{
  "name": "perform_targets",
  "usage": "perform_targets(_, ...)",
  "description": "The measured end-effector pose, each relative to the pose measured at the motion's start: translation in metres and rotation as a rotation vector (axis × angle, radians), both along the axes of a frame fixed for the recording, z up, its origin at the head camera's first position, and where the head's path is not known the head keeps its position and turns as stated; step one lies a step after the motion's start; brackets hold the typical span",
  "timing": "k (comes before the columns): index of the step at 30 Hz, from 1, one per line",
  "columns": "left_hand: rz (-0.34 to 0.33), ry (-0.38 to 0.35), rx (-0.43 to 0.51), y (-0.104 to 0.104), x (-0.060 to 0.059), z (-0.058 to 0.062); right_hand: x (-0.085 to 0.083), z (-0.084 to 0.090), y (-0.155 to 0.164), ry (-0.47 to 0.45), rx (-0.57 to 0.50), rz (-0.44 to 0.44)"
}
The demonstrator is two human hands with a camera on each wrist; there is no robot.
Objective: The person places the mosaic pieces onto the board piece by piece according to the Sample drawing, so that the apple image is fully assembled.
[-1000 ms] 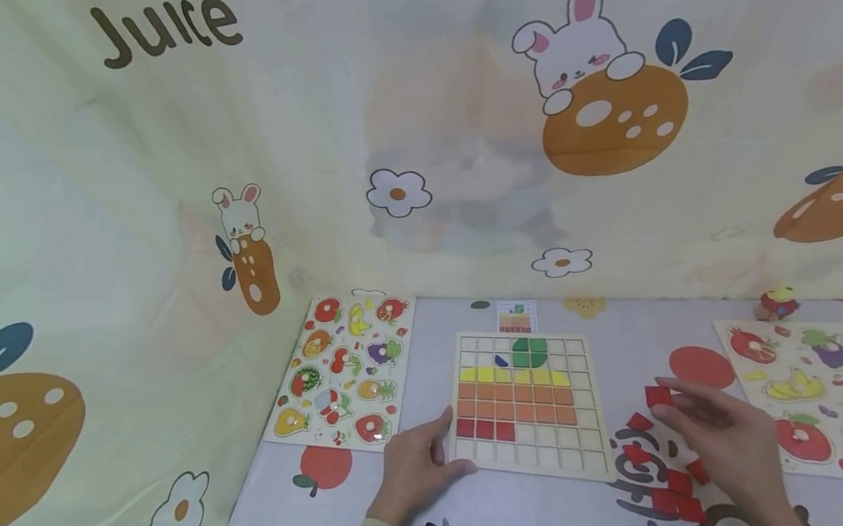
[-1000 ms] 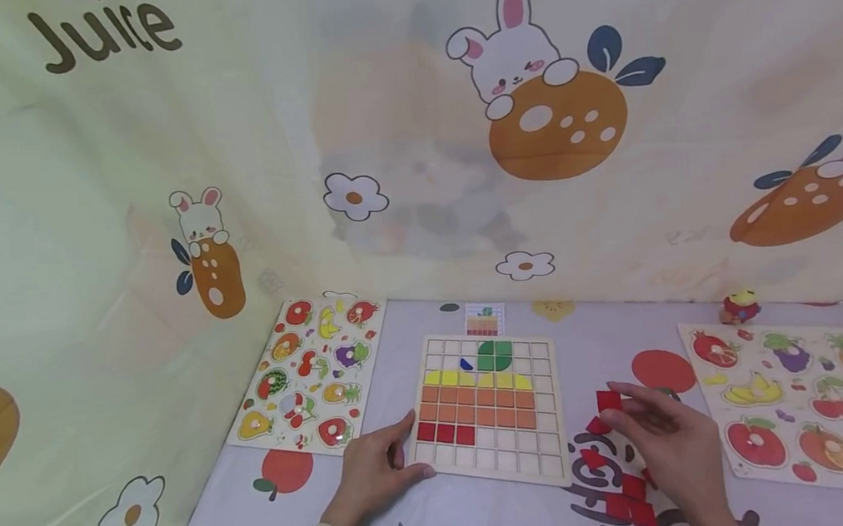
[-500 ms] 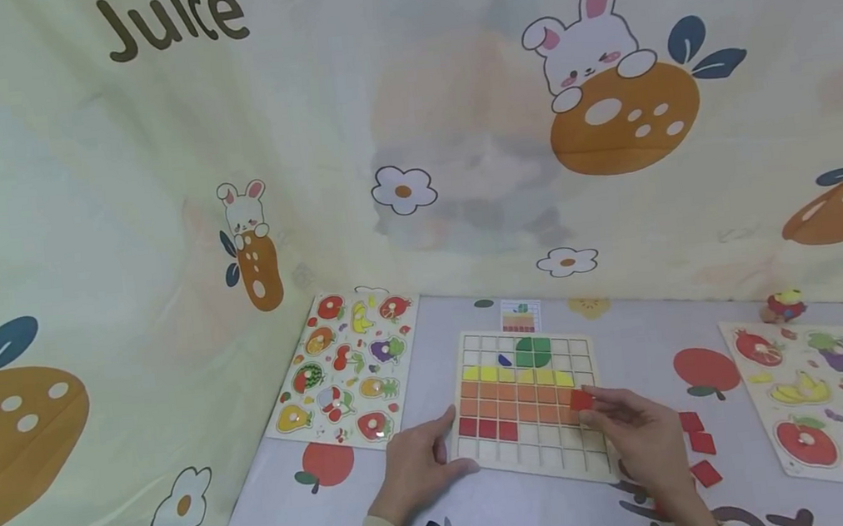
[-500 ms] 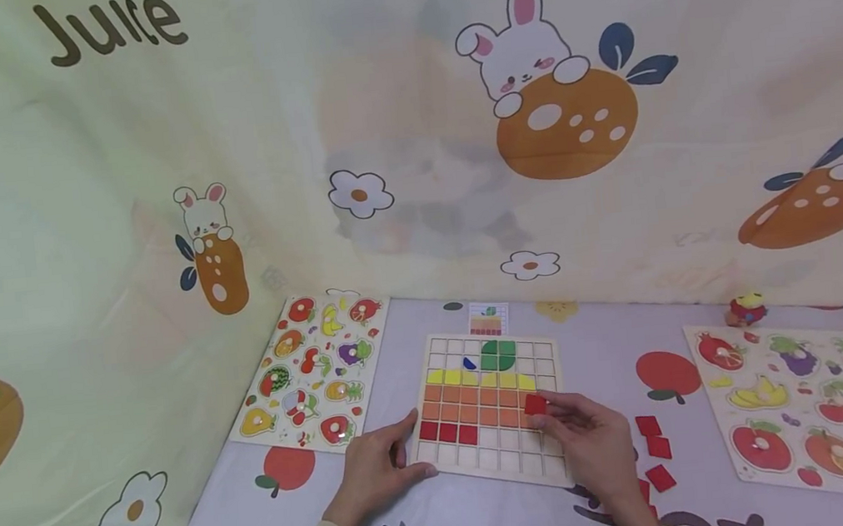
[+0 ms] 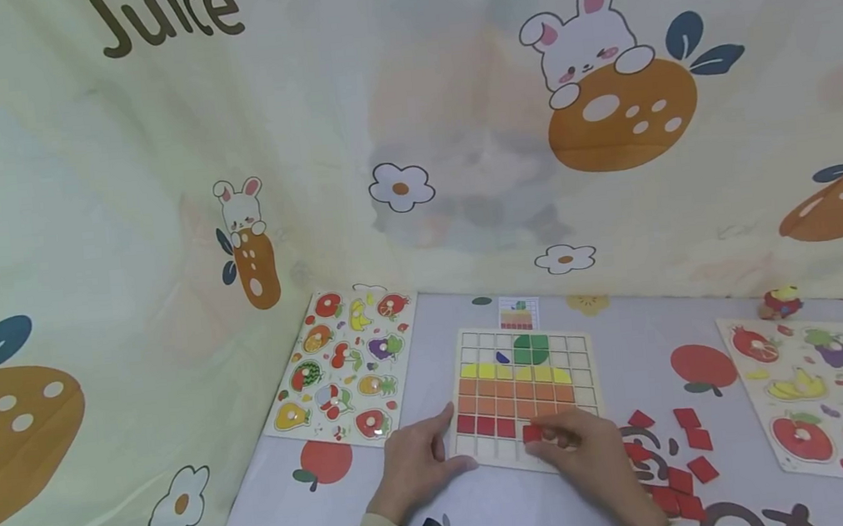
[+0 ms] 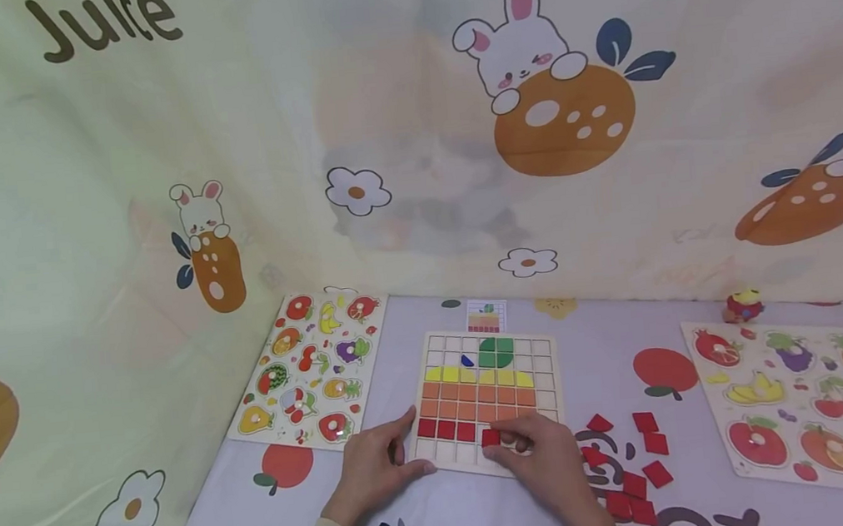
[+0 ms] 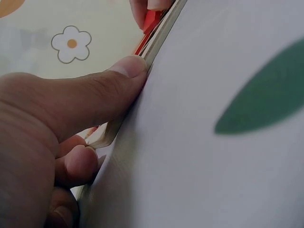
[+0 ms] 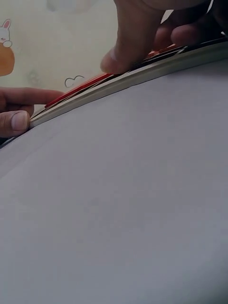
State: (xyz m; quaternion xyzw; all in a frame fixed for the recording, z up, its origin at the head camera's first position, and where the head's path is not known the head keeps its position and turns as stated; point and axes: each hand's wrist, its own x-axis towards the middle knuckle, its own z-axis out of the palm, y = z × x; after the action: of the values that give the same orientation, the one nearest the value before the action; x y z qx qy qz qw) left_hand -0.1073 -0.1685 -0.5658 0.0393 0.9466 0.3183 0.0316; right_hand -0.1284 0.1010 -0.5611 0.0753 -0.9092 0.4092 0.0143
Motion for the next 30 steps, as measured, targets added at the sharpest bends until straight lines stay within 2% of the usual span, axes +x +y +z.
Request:
perform_targets(5,0.001,0.003,-0.012,-0.0005,-0.0004,-0.0005,-0.0018,-0.0023,-0.0047,-0.006,0.044,-0.020)
perform_targets(15,0.003,-0.002,-0.005,0.0004,-0.0005,0.0002,-0.0039,-0.0047,-0.0028,-0.003,0.002,-0.018)
perform_targets(24,0.001,0.009,-0.001,0.0010,-0.0021,-0.0009,-0.0050,0.0005,-0.0105,0.043,0.122,-0.041)
perform_targets(30,0.007,0.008,-0.001,0.0016,-0.0002,0.0009,-0.0047,0.0033,-0.0106,0.055,0.149,-0.028)
